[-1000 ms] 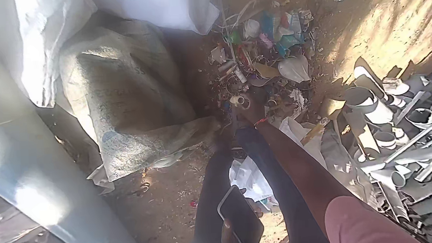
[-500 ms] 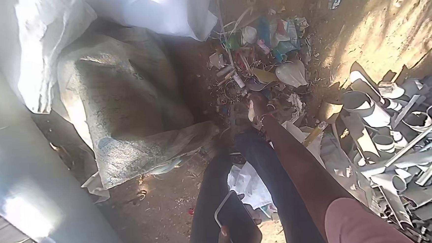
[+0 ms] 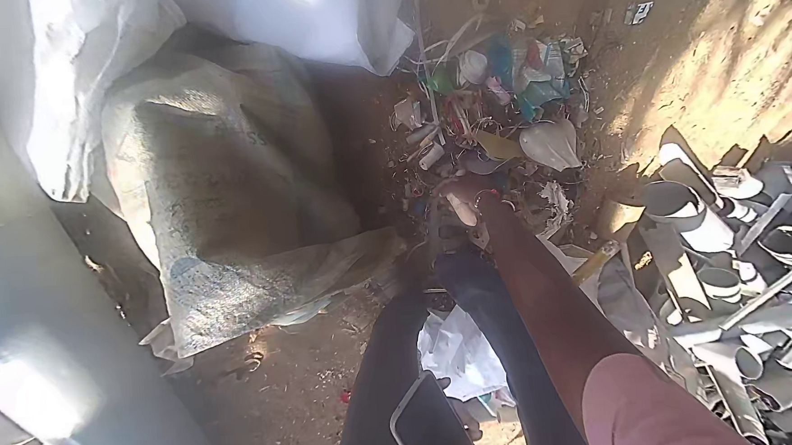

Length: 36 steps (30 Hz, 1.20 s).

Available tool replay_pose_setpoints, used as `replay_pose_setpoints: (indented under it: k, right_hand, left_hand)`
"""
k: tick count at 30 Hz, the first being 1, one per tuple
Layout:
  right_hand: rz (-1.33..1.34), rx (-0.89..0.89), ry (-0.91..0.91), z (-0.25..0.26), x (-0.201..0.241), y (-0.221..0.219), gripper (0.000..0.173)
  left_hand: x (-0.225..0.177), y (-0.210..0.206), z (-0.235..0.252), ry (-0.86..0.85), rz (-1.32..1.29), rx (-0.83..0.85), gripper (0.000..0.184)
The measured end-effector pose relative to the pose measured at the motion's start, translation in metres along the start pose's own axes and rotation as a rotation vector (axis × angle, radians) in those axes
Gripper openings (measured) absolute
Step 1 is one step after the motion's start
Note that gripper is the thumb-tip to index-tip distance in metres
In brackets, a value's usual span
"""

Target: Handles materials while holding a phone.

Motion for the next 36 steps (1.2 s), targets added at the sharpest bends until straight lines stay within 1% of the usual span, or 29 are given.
replay_pose_setpoints:
  k: [1, 2, 3, 4, 5, 6, 8, 9, 10, 11, 12, 13, 14, 15, 16, 19, 20, 23, 24, 25, 27, 28, 29, 30, 31, 32, 33, 34, 36]
  right_hand:
    - [-0.037, -0.022, -0.044, -0.008, -0.007, 0.002, 0.023]
    - [-0.034, -0.072, -0.069, -0.012, -0.018, 0.005, 0.024]
    - [-0.013, -0.107, -0.065, -0.011, -0.032, 0.008, 0.025]
    - [0.003, -0.116, -0.044, -0.011, -0.043, 0.010, 0.027]
    - [-0.001, -0.110, -0.018, -0.015, -0.050, 0.011, 0.029]
    - [-0.026, -0.093, 0.011, -0.021, -0.052, 0.012, 0.035]
    - [-0.087, -0.076, 0.055, -0.029, -0.063, 0.016, 0.051]
    - [-0.083, -0.095, 0.067, -0.032, -0.072, 0.018, 0.055]
    - [-0.067, -0.142, 0.073, -0.037, -0.082, 0.022, 0.055]
    - [-0.040, -0.220, 0.072, -0.040, -0.093, 0.029, 0.055]
    - [0.000, -0.321, 0.068, -0.043, -0.106, 0.037, 0.056]
    - [0.038, -0.422, 0.056, -0.045, -0.119, 0.046, 0.058]
    - [0.066, -0.518, 0.040, -0.047, -0.129, 0.054, 0.057]
    - [0.075, -0.602, 0.016, -0.051, -0.135, 0.062, 0.058]
    - [0.069, -0.658, -0.007, -0.054, -0.137, 0.070, 0.062]
    - [0.114, -0.769, 0.033, -0.052, -0.120, 0.082, 0.083]
    - [0.168, -0.787, 0.044, -0.048, -0.106, 0.085, 0.092]
    - [0.369, -0.823, 0.099, -0.008, -0.056, 0.082, 0.108]
    - [0.384, -0.815, 0.097, 0.002, -0.039, 0.079, 0.109]
    - [0.381, -0.804, 0.133, 0.007, -0.029, 0.075, 0.106]
    - [0.292, -0.716, 0.342, -0.004, -0.021, 0.070, 0.090]
    - [0.200, -0.642, 0.438, -0.015, -0.014, 0.068, 0.087]
    - [0.118, -0.588, 0.490, -0.024, -0.012, 0.064, 0.086]
    - [0.083, -0.566, 0.519, -0.029, -0.020, 0.059, 0.086]
    - [0.119, -0.551, 0.530, -0.033, -0.035, 0.055, 0.087]
    - [0.171, -0.552, 0.517, -0.037, -0.051, 0.057, 0.084]
    - [0.199, -0.571, 0.447, -0.038, -0.064, 0.062, 0.078]
    - [0.200, -0.584, 0.336, -0.038, -0.080, 0.066, 0.072]
    - [0.186, -0.584, 0.108, -0.046, -0.109, 0.067, 0.064]
  left_hand:
    - [-0.017, -0.026, -0.004, 0.137, 0.002, -0.292, 0.079]
    - [-0.025, -0.040, -0.007, 0.197, 0.003, -0.419, 0.076]
    - [-0.021, -0.033, -0.008, 0.124, -0.013, -0.304, 0.069]
    - [-0.007, -0.012, -0.008, -0.037, -0.042, -0.036, 0.067]
    - [0.005, 0.002, -0.004, -0.160, -0.036, 0.153, 0.069]
    - [0.011, 0.007, -0.001, -0.219, -0.041, 0.223, 0.070]
    - [0.009, 0.001, 0.001, -0.220, -0.038, 0.209, 0.069]
    - [0.005, -0.007, -0.002, -0.179, -0.031, 0.135, 0.065]
    - [-0.003, -0.026, -0.006, -0.094, -0.032, -0.056, 0.058]
    - [-0.015, -0.055, -0.009, 0.046, -0.034, -0.382, 0.050]
    - [-0.021, -0.068, -0.008, 0.111, -0.025, -0.527, 0.048]
    - [-0.018, -0.057, -0.008, 0.053, -0.018, -0.382, 0.050]
    - [-0.008, -0.030, -0.005, -0.087, -0.008, -0.046, 0.058]
    - [-0.001, -0.012, -0.001, -0.161, -0.005, 0.134, 0.064]
    - [0.003, -0.005, 0.001, -0.189, -0.007, 0.188, 0.068]
    - [0.014, 0.014, -0.004, -0.204, 0.018, 0.115, 0.067]
    - [0.014, 0.014, -0.001, -0.181, 0.026, 0.129, 0.072]
    - [0.016, 0.021, 0.012, -0.078, 0.067, 0.182, 0.094]
    - [0.015, 0.022, 0.014, -0.055, 0.080, 0.171, 0.098]
    - [0.015, 0.021, 0.014, -0.038, 0.093, 0.157, 0.100]
    - [0.013, 0.012, 0.015, -0.021, 0.118, 0.130, 0.100]
    - [0.010, 0.009, 0.018, -0.014, 0.114, 0.134, 0.099]
    - [0.008, 0.008, 0.021, -0.003, 0.112, 0.141, 0.099]
    - [0.008, 0.008, 0.020, 0.014, 0.104, 0.154, 0.097]
    - [0.010, 0.012, 0.018, 0.030, 0.105, 0.166, 0.094]
    - [0.011, 0.014, 0.019, 0.032, 0.122, 0.167, 0.092]
    - [0.010, 0.015, 0.022, 0.021, 0.145, 0.153, 0.090]
    - [0.009, 0.013, 0.022, 0.010, 0.160, 0.119, 0.089]
    - [0.012, 0.018, 0.024, 0.037, 0.163, 0.156, 0.093]
Point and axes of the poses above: each hand's wrist, its own z-axis towards the middle knuckle, its own y-axis out of the back of the hand, x = y × z, the point moved 4 cm from there along z, towards the middle knuckle, and after that the axes turned 7 degrees about y, right-handed, at the moved point
